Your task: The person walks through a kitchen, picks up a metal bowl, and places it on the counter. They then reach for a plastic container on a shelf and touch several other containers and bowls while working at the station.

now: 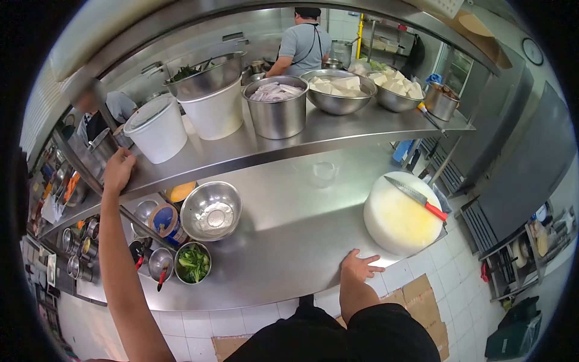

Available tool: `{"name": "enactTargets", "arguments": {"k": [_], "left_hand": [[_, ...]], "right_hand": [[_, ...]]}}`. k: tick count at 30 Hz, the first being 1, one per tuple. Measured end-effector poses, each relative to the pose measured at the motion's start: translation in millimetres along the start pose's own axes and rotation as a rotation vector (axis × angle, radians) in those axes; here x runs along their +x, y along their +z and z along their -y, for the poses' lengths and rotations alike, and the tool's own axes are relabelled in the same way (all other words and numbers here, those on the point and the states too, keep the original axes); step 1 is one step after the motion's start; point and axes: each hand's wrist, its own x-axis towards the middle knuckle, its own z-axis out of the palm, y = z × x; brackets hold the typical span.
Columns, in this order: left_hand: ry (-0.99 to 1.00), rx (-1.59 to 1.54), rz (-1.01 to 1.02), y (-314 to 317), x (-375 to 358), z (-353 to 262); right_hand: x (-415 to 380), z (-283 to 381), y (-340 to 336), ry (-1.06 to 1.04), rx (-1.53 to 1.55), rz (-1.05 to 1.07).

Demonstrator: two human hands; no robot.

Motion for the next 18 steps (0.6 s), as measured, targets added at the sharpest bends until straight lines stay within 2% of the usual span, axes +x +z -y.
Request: {"name": "enactTargets", "arguments": {"k": [8, 14, 18], "left_hand": [[0.036, -0.078, -0.026, 6.1, 4.9, 8.8], [0.021, 0.045, -0.034, -9.3, -15.7, -21.5], [0.037, 0.005, -0.06, -3.8, -14.0, -13.4]], "right_hand": [[8.1, -1.6, 9.7, -0.021, -0.035, -0.027], [3.8, -1.0, 3.7, -0.02, -0.034, -0.012], [3.0, -3.4, 3.7, -0.02, -0.052, -0.023]]}}
